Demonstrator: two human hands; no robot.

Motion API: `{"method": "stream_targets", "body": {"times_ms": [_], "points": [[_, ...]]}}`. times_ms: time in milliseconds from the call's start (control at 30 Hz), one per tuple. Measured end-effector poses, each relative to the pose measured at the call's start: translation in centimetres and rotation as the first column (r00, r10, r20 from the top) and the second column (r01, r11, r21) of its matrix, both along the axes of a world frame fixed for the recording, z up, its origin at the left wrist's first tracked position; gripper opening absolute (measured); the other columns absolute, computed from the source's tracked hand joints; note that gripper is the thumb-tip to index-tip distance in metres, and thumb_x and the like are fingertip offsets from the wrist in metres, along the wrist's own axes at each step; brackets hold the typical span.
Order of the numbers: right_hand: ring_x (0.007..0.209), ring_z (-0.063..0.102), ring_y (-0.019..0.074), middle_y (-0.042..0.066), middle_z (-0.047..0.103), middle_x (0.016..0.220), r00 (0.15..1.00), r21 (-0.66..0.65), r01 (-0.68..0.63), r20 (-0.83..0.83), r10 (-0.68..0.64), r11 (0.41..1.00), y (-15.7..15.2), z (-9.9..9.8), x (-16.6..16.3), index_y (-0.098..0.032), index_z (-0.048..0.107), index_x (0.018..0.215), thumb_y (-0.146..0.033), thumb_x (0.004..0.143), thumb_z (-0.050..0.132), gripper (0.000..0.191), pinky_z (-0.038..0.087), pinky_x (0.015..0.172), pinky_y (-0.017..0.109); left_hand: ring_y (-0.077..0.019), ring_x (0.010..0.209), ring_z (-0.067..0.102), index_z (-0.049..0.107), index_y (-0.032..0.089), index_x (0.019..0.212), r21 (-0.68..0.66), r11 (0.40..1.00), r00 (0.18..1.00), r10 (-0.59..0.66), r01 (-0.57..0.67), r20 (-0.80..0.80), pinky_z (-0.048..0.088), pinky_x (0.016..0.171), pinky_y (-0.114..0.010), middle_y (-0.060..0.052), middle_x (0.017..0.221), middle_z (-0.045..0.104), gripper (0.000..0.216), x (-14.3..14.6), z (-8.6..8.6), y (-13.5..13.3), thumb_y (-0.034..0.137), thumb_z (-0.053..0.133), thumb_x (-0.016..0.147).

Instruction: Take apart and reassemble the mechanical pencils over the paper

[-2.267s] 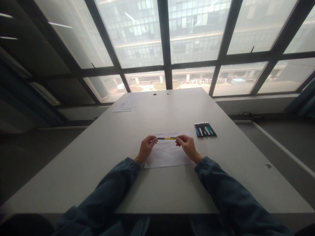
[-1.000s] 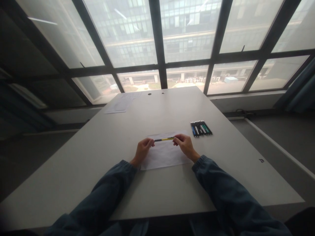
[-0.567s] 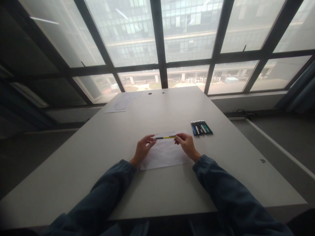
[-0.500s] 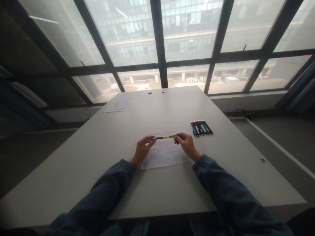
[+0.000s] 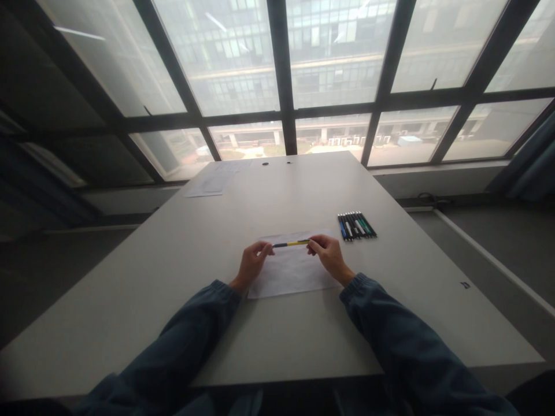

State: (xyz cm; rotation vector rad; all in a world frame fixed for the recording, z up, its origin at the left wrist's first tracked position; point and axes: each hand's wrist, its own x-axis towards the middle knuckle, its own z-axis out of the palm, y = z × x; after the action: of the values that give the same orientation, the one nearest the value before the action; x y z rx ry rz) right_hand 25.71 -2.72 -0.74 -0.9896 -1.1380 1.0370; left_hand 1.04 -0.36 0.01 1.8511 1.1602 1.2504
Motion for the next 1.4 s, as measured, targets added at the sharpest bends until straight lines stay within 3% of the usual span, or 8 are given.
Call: {"method": "stream_targets", "body": {"times_ms": [167,267,333,400,633,1033,1200,1400], "points": [[0.058,0.062,0.0154,0.004,0.07,0.066,1.0,-0.005,-0.001,0.006,0.001,1.0,0.06,-0.15,0.02,-0.015,0.071,0.087,-0.042,0.075,0.076,0.03,0.049,0.056,0.028,-0.0165,0.069,0.063,0.067,0.015,0.07,-0.022,0.999,0.999,-0.023,0.024,0.021,0.047,0.072,-0.028,-0.004,0.068,0.068,0.043,0.0,-0.08,0.18,0.048,0.051,0.093],[0.058,0.062,0.0152,0.004,0.07,0.066,1.0,-0.01,0.007,0.0,-0.007,1.0,0.07,-0.21,0.05,-0.015,0.071,0.087,-0.043,0.074,0.076,0.031,0.049,0.056,0.028,-0.017,0.071,0.064,0.068,0.015,0.095,-0.056,0.994,0.991,-0.087,0.093,0.102,0.049,0.073,-0.029,-0.005,0.074,0.069,0.045,0.01,-0.45,0.52,0.053,0.045,0.095],[0.058,0.062,0.0154,0.005,0.07,0.067,1.0,-0.011,0.009,-0.003,-0.01,1.0,0.07,-0.23,0.08,-0.015,0.071,0.087,-0.045,0.073,0.076,0.033,0.049,0.056,0.029,-0.0173,0.076,0.065,0.062,0.016,0.115,-0.061,0.991,0.987,-0.114,0.122,0.115,0.05,0.076,-0.03,-0.006,0.083,0.071,0.045,0.03,-0.63,0.63,0.053,0.051,0.092],[0.058,0.062,0.0157,0.005,0.07,0.067,1.0,-0.009,0.009,0.0,-0.009,1.0,0.06,-0.24,0.11,-0.016,0.071,0.087,-0.047,0.073,0.076,0.034,0.05,0.055,0.029,-0.0174,0.081,0.066,0.058,0.018,0.122,-0.043,0.992,0.99,-0.113,0.116,0.081,0.051,0.077,-0.03,-0.006,0.091,0.071,0.046,0.08,-0.68,0.56,0.047,0.063,0.087],[0.058,0.062,0.0156,0.005,0.07,0.067,1.0,-0.004,-0.005,0.025,0.005,1.0,0.01,-0.33,0.11,-0.015,0.071,0.088,-0.049,0.074,0.075,0.036,0.05,0.056,0.029,-0.0181,0.081,0.066,0.071,0.019,0.094,0.029,0.999,0.999,-0.032,0.031,0.03,0.053,0.074,-0.03,-0.005,0.089,0.073,0.02,0.42,-0.17,0.01,0.035,0.069,0.082],[0.06,0.063,0.0165,0.005,0.071,0.07,0.999,-0.035,-0.016,0.038,0.018,0.999,0.05,-0.65,-0.01,-0.016,0.071,0.088,-0.049,0.074,0.075,0.037,0.051,0.056,0.029,-0.0184,0.074,0.064,0.072,0.017,0.086,-0.018,1.0,1.0,-0.005,0.005,0.0,0.048,0.071,-0.028,-0.005,0.076,0.072,0.029,0.1,-0.24,0.1,0.045,0.063,0.085],[0.059,0.063,0.0159,0.005,0.07,0.069,0.998,-0.041,-0.042,0.053,0.045,0.998,0.15,-0.77,-0.38,-0.015,0.071,0.088,-0.048,0.075,0.075,0.035,0.05,0.056,0.028,-0.0119,0.056,0.047,0.058,0.016,0.064,-0.005,1.0,0.996,0.001,-0.001,-0.09,0.035,0.055,-0.024,0.002,0.056,0.053,0.043,-0.05,-0.17,0.06,0.046,0.05,0.093],[0.059,0.063,0.0159,0.005,0.07,0.068,0.997,-0.04,-0.057,0.043,0.059,0.998,0.24,-0.97,-0.55,-0.015,0.071,0.089,-0.047,0.075,0.076,0.036,0.05,0.056,0.028,-0.0095,0.049,0.03,0.038,0.018,0.053,-0.069,0.998,0.998,-0.005,0.001,-0.059,0.021,0.048,-0.026,0.004,0.051,0.031,0.056,-0.12,-0.86,0.26,0.056,0.042,0.093]]}}
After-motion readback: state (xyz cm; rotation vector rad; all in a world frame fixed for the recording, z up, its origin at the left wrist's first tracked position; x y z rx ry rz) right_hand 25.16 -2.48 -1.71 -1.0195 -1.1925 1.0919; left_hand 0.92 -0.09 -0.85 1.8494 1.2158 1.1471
